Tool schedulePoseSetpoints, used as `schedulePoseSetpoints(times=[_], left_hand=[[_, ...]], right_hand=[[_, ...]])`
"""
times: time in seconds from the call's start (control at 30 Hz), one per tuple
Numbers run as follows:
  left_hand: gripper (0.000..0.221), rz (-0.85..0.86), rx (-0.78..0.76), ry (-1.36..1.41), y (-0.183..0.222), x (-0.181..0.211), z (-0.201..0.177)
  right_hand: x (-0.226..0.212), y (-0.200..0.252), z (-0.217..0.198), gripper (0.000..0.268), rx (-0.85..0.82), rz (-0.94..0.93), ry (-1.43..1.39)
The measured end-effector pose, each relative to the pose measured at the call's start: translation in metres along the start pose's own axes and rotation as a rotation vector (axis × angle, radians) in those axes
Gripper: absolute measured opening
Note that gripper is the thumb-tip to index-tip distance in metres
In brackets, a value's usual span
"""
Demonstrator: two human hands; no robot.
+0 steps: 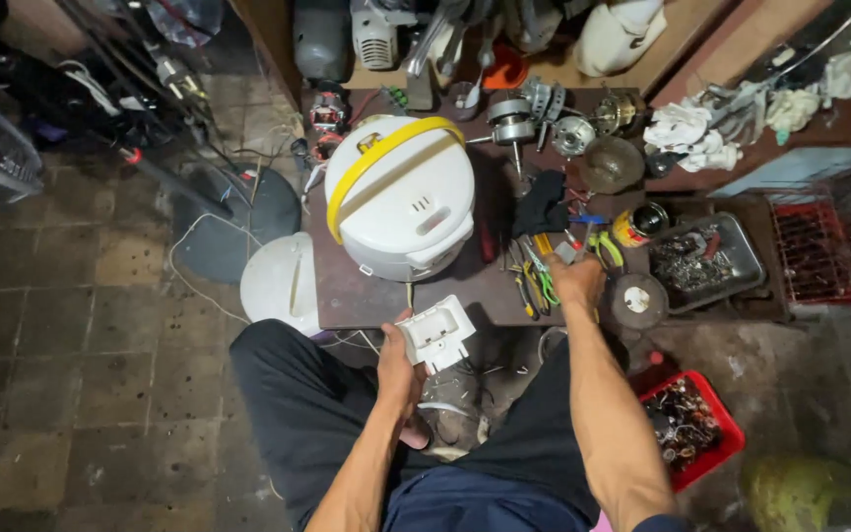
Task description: The person disassembles a white rice cooker by removing the bottom panel with a screwdriver, then opens the lid and uses pliers to remove a rubber seal from the lid rim. The removed parts are placed on the workbench.
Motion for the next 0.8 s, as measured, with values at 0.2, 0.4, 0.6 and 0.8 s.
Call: schedulePoseSetpoints(times=[0.2, 0.4, 0.6, 0.8], left_hand=[[0.067, -0.015, -0.059, 0.217, -0.021, -0.014, -0.007], [0.065, -0.019, -0.067, 0.187, -0.027, -0.022, -0.007], [0.064, -0.012, -0.053, 0.167, -0.036, -0.027, -0.017], [0.064, 0.009, -0.029, 0.168, -0.032, -0.022, -0.020]], right_hand=[[-0.003, 0.030, -0.009, 0.034, -0.022, -0.055, -0.411], [0.013, 0.023, -0.001, 0.041, -0.013, -0.065, -0.408], [-0.014, 0.011, -0.004, 0.028, 0.066, -0.179, -0.029], [-0.003, -0.008, 0.010, 0.019, -0.046, -0.023, -0.288]])
Point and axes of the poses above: each hand's wrist, its own y-axis away from the middle knuckle, its own z-axis out of the palm, x = y × z, the point moved 6 cm from there along -y, towards the middle knuckle, and after that the axes turned 6 degrees about y, right-handed, at the moved point
